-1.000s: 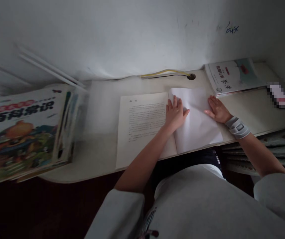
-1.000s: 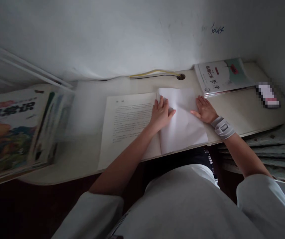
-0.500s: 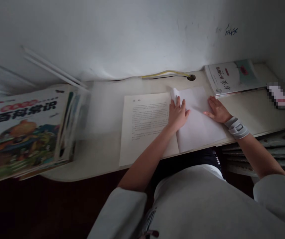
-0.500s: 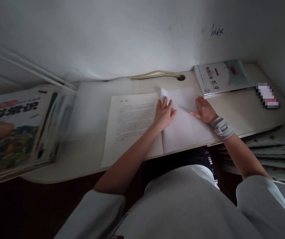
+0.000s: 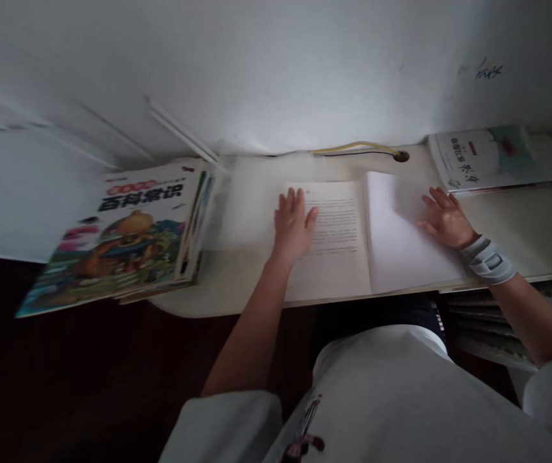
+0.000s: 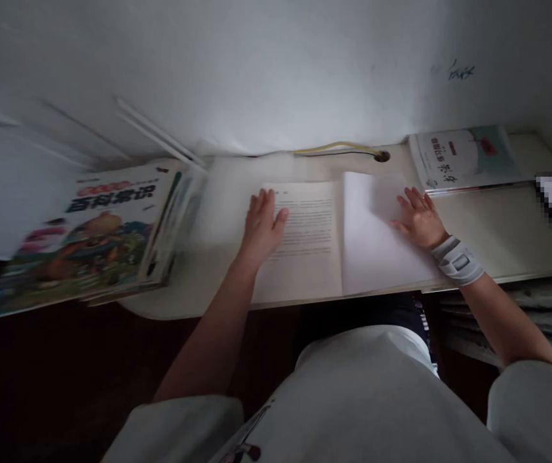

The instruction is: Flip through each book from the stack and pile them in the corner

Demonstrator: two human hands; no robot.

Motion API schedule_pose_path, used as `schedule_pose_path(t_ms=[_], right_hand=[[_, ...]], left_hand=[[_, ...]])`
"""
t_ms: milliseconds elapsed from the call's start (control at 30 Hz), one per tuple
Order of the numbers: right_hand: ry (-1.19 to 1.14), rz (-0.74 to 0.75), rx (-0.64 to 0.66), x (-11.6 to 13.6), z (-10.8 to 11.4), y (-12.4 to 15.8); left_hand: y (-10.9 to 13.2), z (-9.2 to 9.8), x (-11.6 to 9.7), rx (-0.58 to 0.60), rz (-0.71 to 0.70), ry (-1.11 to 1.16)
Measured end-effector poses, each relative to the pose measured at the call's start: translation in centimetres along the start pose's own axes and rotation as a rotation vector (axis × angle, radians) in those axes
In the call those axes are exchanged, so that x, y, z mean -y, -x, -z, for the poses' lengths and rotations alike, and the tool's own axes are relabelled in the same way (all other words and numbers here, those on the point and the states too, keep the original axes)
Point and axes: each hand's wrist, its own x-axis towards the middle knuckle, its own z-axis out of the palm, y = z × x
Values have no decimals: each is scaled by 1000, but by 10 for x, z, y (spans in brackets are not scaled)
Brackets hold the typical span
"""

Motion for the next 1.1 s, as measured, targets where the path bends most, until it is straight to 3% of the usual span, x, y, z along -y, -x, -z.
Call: schedule_pose_path(t_ms=[133,233,300,467,933,1100], right_hand=[[-29,311,77,66,7,-20],[-46,526,182,106,-3,-34],[-30,572,234,116,-14,-38],[15,524,263,101,-28,-31],[-1,477,324,79,-13,-19],[13,439,347,85,-9,-16]], left_hand=[[37,18,50,-6,118,-19],[54,13,60,7,60,8],[57,9,62,-9,41,-4],[56,7,70,-7,73,40],[55,7,75,-19,98,-50],[56,9,74,1,66,-81]])
